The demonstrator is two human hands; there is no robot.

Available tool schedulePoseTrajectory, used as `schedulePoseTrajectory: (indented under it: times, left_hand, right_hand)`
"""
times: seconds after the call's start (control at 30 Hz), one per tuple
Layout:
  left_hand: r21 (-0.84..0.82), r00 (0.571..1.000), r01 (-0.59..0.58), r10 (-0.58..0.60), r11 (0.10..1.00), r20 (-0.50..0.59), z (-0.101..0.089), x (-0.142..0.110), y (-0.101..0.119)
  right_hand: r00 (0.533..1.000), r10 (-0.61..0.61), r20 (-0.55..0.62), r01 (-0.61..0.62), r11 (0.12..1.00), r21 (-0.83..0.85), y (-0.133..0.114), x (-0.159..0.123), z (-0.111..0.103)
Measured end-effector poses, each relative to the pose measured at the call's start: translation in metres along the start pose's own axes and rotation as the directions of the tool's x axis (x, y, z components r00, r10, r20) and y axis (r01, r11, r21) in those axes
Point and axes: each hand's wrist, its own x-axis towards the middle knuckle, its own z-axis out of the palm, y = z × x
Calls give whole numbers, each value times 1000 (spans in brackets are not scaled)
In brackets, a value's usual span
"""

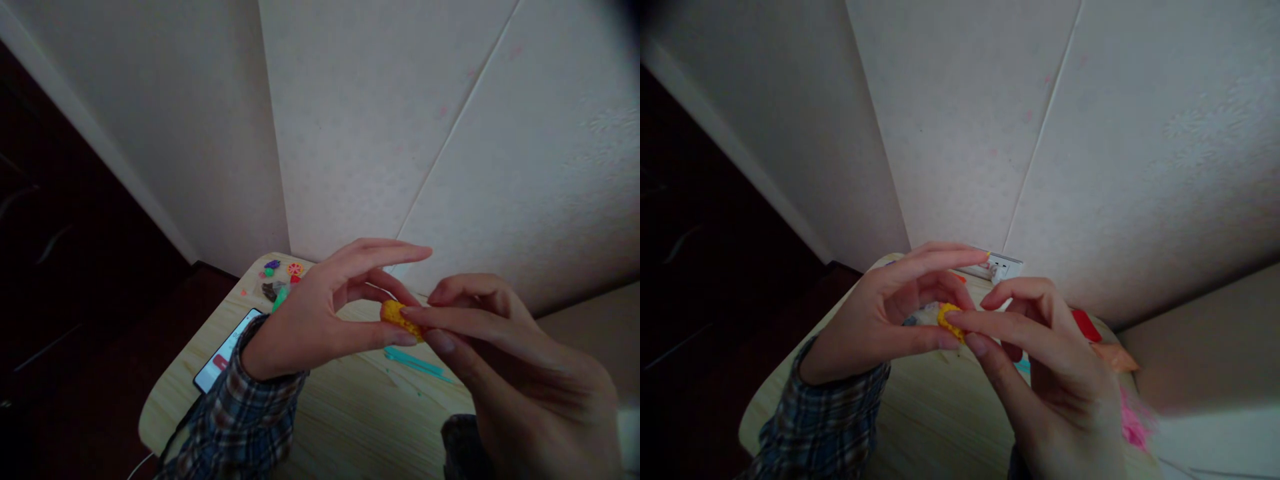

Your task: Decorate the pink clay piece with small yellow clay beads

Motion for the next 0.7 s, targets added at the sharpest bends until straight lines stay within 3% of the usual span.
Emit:
schedulePoseTrajectory:
  times: [0.37,0.57,0.7]
  left_hand:
    - [29,996,-70,71,997,-56,7,2,-1]
    - [101,991,-72,83,992,-107,11,1,2]
    - [191,985,-66,95,979,-147,12,1,4]
  right_hand:
    - [994,77,-78,-76,997,9,-2,3,1]
    - [994,-75,-80,46,948,-315,-2,2,-1]
    - [978,-206,-25,180,902,-392,1,-1,-7]
